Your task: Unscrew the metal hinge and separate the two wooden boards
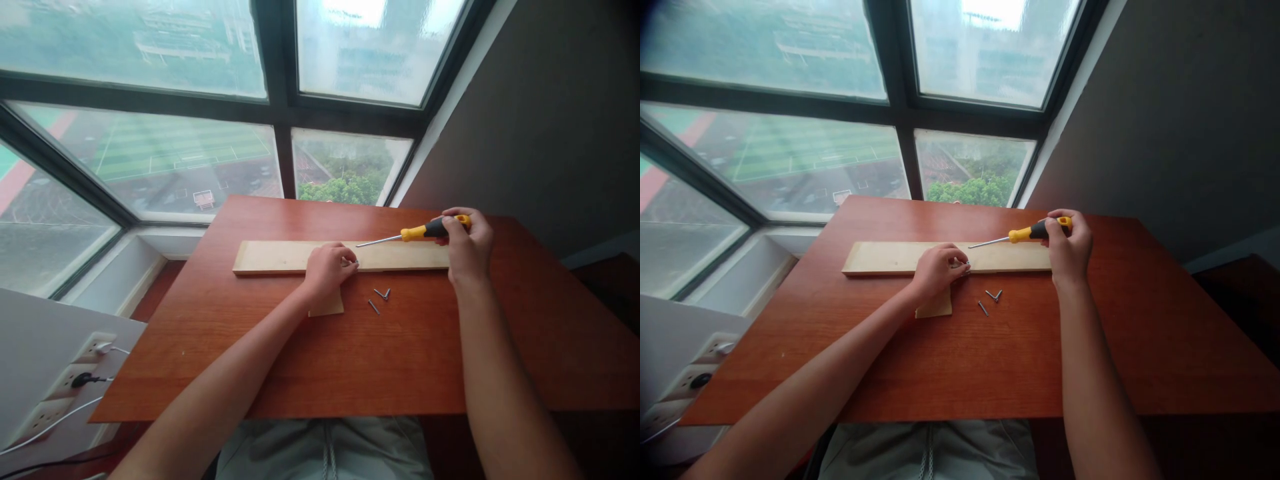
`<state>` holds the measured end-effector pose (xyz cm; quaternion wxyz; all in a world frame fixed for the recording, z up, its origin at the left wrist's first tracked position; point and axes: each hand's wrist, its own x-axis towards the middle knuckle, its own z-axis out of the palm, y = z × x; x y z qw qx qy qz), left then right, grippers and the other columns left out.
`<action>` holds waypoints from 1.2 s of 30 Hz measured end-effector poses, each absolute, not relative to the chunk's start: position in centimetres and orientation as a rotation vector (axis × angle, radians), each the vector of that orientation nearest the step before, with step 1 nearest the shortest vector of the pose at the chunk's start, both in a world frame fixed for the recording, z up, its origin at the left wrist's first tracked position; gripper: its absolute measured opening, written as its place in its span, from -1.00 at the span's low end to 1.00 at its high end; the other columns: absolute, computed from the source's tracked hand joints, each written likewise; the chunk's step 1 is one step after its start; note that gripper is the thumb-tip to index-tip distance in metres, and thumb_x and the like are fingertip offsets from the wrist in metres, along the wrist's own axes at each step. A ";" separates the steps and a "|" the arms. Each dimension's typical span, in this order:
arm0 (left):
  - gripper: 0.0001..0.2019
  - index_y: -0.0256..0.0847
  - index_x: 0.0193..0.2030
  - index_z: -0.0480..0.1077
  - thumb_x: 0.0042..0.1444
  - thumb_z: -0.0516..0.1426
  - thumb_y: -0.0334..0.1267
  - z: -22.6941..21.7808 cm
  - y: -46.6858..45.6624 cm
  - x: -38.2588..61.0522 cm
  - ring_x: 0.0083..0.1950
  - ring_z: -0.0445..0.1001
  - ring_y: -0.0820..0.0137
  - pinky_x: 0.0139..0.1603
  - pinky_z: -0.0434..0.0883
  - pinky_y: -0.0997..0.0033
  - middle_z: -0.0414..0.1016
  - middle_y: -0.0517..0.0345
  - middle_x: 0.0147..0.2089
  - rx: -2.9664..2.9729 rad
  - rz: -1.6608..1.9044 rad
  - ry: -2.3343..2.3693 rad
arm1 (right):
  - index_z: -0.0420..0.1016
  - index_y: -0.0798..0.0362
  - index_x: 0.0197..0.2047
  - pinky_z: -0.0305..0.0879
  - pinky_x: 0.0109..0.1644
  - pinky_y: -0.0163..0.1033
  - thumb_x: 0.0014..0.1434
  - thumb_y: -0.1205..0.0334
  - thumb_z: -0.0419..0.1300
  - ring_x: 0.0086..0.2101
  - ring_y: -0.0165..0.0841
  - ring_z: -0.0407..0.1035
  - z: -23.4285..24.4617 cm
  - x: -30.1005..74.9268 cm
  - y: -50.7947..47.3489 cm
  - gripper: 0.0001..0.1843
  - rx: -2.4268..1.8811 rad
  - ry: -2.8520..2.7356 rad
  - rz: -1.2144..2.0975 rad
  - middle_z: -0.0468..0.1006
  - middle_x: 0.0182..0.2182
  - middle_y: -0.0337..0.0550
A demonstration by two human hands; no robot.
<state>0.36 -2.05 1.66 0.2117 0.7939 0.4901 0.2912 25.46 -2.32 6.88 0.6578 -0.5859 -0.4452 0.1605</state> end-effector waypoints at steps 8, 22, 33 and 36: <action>-0.93 -0.13 -0.33 0.54 0.06 0.26 -0.22 1.3 -2.2 0.4 -0.32 0.48 0.40 -0.34 0.32 0.47 0.59 0.18 -0.26 2.094 0.942 1.371 | 0.44 0.04 -0.32 0.28 -0.60 -0.43 -0.05 0.13 0.26 -0.55 -0.50 0.33 1.2 25.0 -2.8 -0.78 -1.297 -0.684 0.500 0.49 -0.42 -0.28; -0.94 -0.17 -0.28 0.48 0.10 0.19 -0.37 1.1 -2.0 -0.6 -0.31 0.49 0.39 -0.25 0.39 0.41 0.57 0.15 -0.27 2.210 0.932 1.263 | 0.43 0.05 -0.33 0.26 -0.63 -0.43 -0.05 0.13 0.27 -0.65 -0.55 0.29 0.2 24.4 -2.8 -0.77 -1.301 -0.658 0.662 0.46 -0.47 -0.33; -0.91 -0.14 -0.26 0.49 0.13 0.17 -0.38 1.2 -1.8 -1.1 -0.24 0.48 0.34 -0.18 0.37 0.37 0.55 0.12 -0.20 2.444 0.899 1.235 | 0.45 0.07 -0.32 0.27 -0.63 -0.42 -0.04 0.13 0.27 -0.67 -0.53 0.30 0.0 24.5 -2.7 -0.77 -1.312 -0.666 0.669 0.47 -0.49 -0.31; -0.93 -0.14 -0.28 0.48 0.18 0.16 -0.32 1.3 -1.8 -1.1 -0.23 0.48 0.34 -0.18 0.37 0.36 0.54 0.11 -0.21 2.445 0.925 1.202 | 0.46 0.07 -0.32 0.28 -0.64 -0.41 -0.04 0.12 0.28 -0.67 -0.53 0.31 0.0 24.5 -2.7 -0.76 -1.317 -0.669 0.672 0.48 -0.49 -0.31</action>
